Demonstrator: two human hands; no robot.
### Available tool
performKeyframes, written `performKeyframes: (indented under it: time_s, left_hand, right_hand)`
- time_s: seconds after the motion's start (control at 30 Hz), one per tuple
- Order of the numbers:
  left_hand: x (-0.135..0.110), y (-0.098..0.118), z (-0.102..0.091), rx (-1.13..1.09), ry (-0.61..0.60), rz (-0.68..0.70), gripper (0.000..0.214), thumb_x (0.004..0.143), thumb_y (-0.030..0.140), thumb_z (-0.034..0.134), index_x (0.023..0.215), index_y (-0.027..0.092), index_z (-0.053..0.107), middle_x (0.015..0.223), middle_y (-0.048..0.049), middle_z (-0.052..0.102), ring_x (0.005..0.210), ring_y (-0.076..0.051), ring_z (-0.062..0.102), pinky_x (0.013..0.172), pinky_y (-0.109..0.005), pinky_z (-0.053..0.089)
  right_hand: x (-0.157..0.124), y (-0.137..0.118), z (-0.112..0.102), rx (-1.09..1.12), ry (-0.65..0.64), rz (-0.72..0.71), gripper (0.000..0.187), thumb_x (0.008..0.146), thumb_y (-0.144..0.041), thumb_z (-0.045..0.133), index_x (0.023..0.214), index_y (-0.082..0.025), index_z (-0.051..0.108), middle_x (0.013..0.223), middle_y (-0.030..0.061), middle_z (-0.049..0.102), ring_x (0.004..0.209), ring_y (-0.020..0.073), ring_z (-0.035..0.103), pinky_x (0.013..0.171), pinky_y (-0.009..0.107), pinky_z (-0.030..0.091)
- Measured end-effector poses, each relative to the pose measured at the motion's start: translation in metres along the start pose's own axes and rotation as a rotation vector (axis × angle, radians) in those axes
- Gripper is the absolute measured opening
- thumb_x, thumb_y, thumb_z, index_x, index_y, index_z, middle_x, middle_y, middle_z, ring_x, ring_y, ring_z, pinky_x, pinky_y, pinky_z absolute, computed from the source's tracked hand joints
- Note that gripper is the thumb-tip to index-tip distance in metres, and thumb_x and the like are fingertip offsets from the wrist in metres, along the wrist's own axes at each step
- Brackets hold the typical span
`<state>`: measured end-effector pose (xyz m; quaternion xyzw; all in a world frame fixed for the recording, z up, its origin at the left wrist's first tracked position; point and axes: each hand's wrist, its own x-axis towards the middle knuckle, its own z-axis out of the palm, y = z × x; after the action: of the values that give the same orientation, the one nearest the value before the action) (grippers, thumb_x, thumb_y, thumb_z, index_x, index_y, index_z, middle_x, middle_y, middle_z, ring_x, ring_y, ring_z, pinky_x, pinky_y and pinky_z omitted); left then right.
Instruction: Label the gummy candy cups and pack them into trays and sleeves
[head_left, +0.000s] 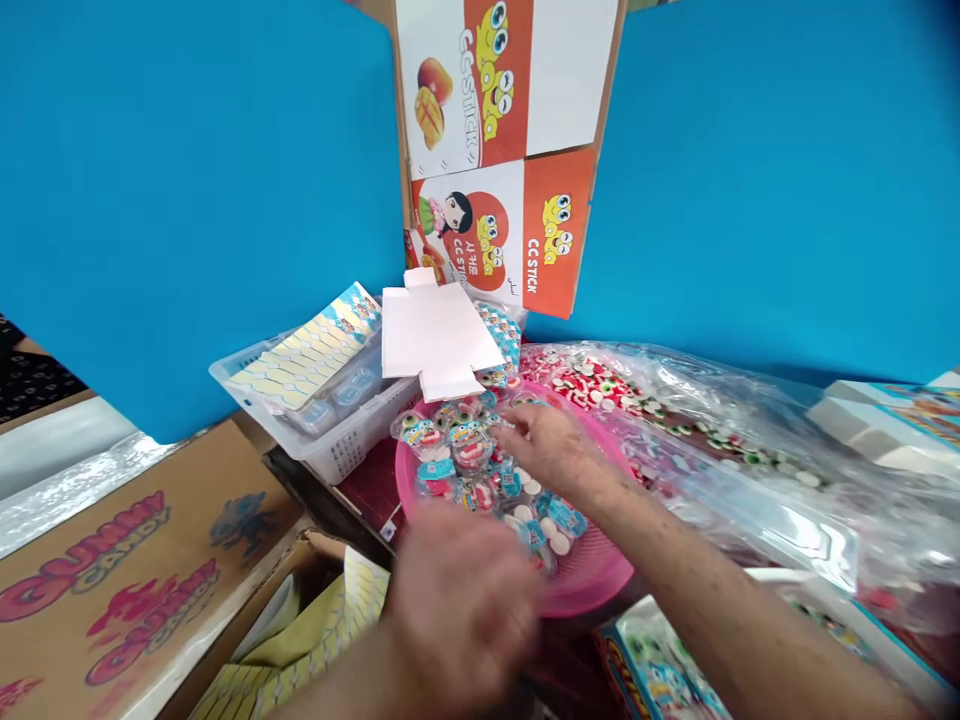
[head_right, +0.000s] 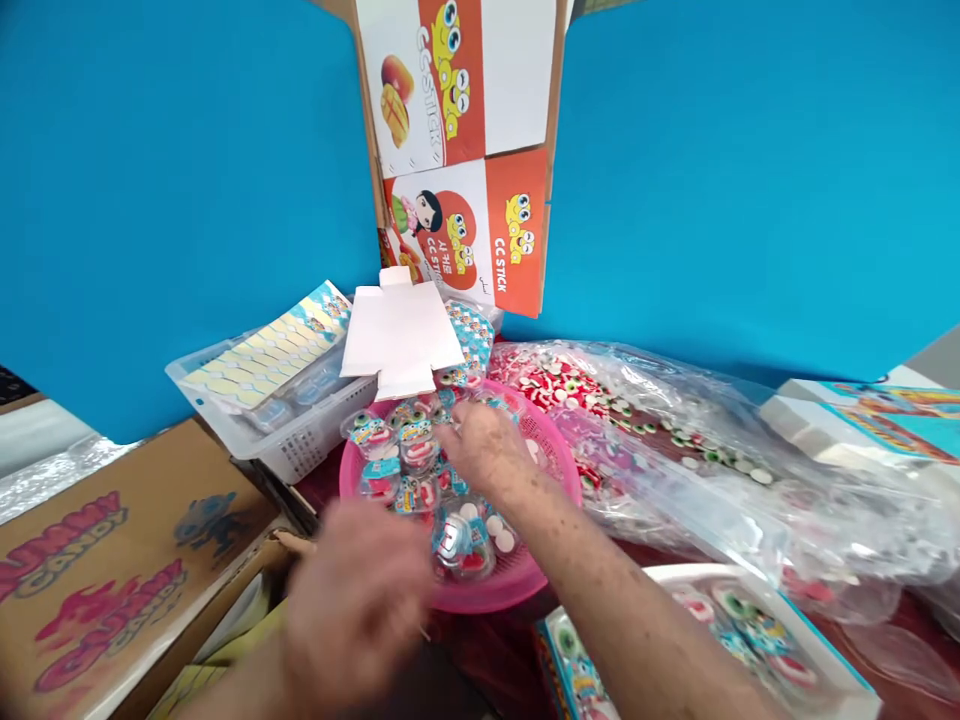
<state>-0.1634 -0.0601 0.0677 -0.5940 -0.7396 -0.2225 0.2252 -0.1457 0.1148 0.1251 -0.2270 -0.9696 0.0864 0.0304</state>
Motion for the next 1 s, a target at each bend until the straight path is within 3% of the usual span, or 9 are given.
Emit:
performKeyframes:
  time_s: [0.1, 0.2, 0.33, 0.47, 0.57, 0.7, 0.83, 0.93, 1.0]
  left_hand:
    - [0.019, -0.073, -0.031, 0.096, 0.088, -0.156, 0.031, 0.086, 0.023, 0.038, 0.112, 0.017, 0.054, 0.114, -0.0108, 0.057, 0.104, -0.024, 0.052, 0.087, -0.043, 0.044]
    - [0.044, -0.109, -0.034, 0.097, -0.252, 0.0, 0.035, 0.084, 0.017, 0.036, 0.115, 0.016, 0.052, 0.121, -0.0101, 0.052, 0.107, -0.022, 0.048, 0.089, -0.039, 0.041]
    - [0.065, -0.114, -0.026, 0.046, -0.572, 0.086, 0.024, 0.086, 0.026, 0.042, 0.102, 0.018, 0.059, 0.107, -0.0065, 0.06, 0.098, -0.02, 0.051, 0.087, -0.034, 0.038]
    - [0.065, -0.115, -0.031, -0.042, -0.665, 0.069, 0.027, 0.083, 0.036, 0.048, 0.099, 0.019, 0.06, 0.107, -0.0072, 0.06, 0.094, -0.023, 0.053, 0.085, -0.034, 0.037]
    - [0.062, -0.123, -0.035, -0.172, -0.72, 0.071, 0.03, 0.079, 0.037, 0.052, 0.105, 0.021, 0.059, 0.106, -0.0051, 0.061, 0.095, -0.022, 0.054, 0.082, -0.031, 0.037]
    - [0.059, -0.132, -0.039, -0.295, -0.614, -0.096, 0.022, 0.083, 0.031, 0.046, 0.095, 0.023, 0.062, 0.09, -0.0021, 0.065, 0.083, -0.019, 0.057, 0.072, -0.027, 0.04]
    - [0.05, -0.122, -0.043, -0.635, -0.413, -0.453, 0.022, 0.079, 0.037, 0.053, 0.074, 0.017, 0.061, 0.065, -0.0005, 0.059, 0.058, -0.013, 0.053, 0.052, -0.023, 0.037]
    - [0.04, -0.089, -0.034, -1.114, -0.202, -0.784, 0.03, 0.073, 0.04, 0.062, 0.092, 0.017, 0.061, 0.062, 0.0021, 0.058, 0.045, -0.009, 0.048, 0.043, -0.02, 0.035]
    - [0.036, -0.06, -0.022, -1.375, 0.009, -0.892, 0.048, 0.07, 0.038, 0.067, 0.113, 0.021, 0.054, 0.075, 0.0014, 0.063, 0.052, -0.01, 0.054, 0.047, -0.02, 0.041]
  right_hand:
    - [0.006, -0.024, 0.01, 0.083, -0.025, 0.023, 0.036, 0.081, -0.041, 0.049, 0.104, -0.015, 0.06, 0.106, 0.0135, 0.06, 0.1, 0.0256, 0.055, 0.079, 0.033, 0.042]
    - [0.019, -0.034, 0.018, 0.154, -0.075, 0.054, 0.039, 0.071, -0.037, 0.06, 0.103, -0.015, 0.061, 0.105, 0.0145, 0.061, 0.1, 0.0284, 0.055, 0.076, 0.034, 0.043]
    - [0.03, -0.025, 0.017, 0.254, -0.088, 0.12, 0.019, 0.068, -0.028, 0.061, 0.084, -0.017, 0.063, 0.081, 0.0065, 0.065, 0.079, 0.0209, 0.06, 0.062, 0.026, 0.043]
    - [0.018, -0.003, 0.003, 0.393, -0.009, 0.228, 0.006, 0.071, -0.022, 0.056, 0.077, -0.019, 0.055, 0.065, 0.0002, 0.058, 0.061, 0.0144, 0.058, 0.049, 0.022, 0.041]
    - [-0.001, 0.006, 0.0, 0.824, 0.01, 0.307, 0.007, 0.071, -0.021, 0.055, 0.078, -0.021, 0.052, 0.059, -0.003, 0.054, 0.049, 0.0125, 0.054, 0.04, 0.022, 0.041]
    - [-0.022, 0.002, 0.014, 1.373, -0.036, 0.452, 0.019, 0.063, -0.018, 0.065, 0.077, -0.02, 0.052, 0.054, -0.0052, 0.052, 0.042, 0.0132, 0.054, 0.036, 0.024, 0.044]
    - [-0.032, -0.011, 0.023, 1.692, 0.054, 0.524, 0.024, 0.057, -0.016, 0.07, 0.072, -0.018, 0.051, 0.051, -0.0066, 0.051, 0.04, 0.0113, 0.052, 0.037, 0.024, 0.045]
    - [-0.04, -0.03, 0.02, 1.963, 0.114, 0.479, 0.029, 0.053, -0.018, 0.073, 0.071, -0.019, 0.051, 0.054, -0.006, 0.054, 0.047, 0.0122, 0.055, 0.045, 0.025, 0.049]
    - [-0.044, -0.046, 0.018, 2.103, 0.146, 0.443, 0.028, 0.051, -0.018, 0.074, 0.069, -0.018, 0.052, 0.058, -0.0046, 0.058, 0.051, 0.0116, 0.056, 0.048, 0.024, 0.048]
